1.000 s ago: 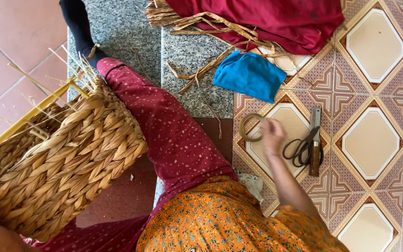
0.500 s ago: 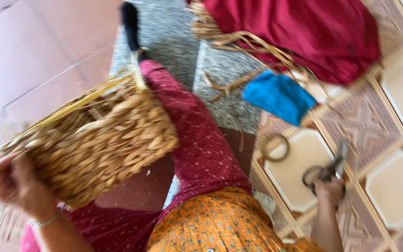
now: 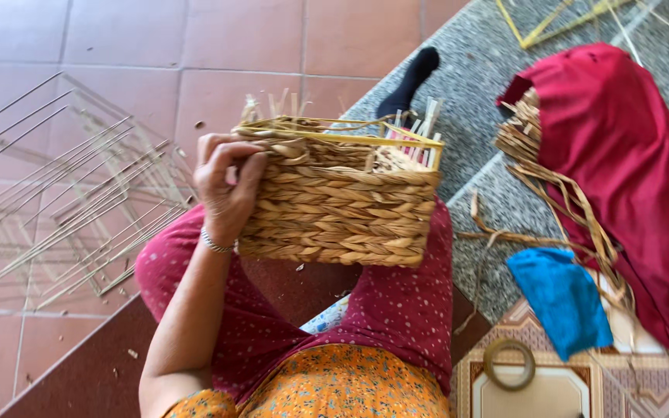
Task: The person trims excess woven fibers from a rectangular basket using shears, then weaves additional fibers into the basket's edge. The person works on the floor with the basket resting on their lap.
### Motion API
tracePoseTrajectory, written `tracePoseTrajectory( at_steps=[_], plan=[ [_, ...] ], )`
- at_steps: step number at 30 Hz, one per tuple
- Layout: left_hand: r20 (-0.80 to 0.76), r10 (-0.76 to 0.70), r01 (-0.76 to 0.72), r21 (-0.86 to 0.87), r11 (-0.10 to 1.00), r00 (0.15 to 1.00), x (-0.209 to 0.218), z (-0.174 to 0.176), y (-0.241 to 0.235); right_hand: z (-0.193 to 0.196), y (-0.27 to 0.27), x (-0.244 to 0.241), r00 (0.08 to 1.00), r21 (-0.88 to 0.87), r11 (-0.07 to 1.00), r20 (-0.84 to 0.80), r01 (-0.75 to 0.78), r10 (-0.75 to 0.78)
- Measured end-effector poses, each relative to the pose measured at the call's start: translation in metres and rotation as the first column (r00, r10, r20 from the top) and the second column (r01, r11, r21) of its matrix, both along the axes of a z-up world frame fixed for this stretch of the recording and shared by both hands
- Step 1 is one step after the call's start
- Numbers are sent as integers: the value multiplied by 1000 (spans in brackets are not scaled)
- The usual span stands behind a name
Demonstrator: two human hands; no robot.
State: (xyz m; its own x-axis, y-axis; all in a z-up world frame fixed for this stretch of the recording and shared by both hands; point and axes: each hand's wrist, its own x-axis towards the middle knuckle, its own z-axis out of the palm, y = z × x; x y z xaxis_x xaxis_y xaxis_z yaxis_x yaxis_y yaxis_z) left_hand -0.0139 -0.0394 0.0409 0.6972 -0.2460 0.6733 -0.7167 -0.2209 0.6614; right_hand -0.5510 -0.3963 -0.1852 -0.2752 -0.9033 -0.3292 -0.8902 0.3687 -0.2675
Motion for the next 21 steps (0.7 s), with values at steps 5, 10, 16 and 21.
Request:
tracePoseTrajectory(
  at_steps=[5, 10, 16, 21],
  plan=[
    [-2, -1, 1, -8, 1000, 1000, -1, 0, -1, 24, 3, 32, 906, -195, 947, 295, -256, 305],
    [70, 54, -56, 19, 998, 996, -1, -1, -5, 105, 9, 137, 379, -623, 565, 420, -541, 825],
    [58, 34, -35, 28, 999, 998, -2, -3, -5, 242, 78, 327, -250, -762, -321, -213, -562, 945],
    [40, 1, -1, 4, 1000, 999, -6, -3, 2, 284, 130, 404, -300, -695, -482, -378, -534, 876]
  ],
)
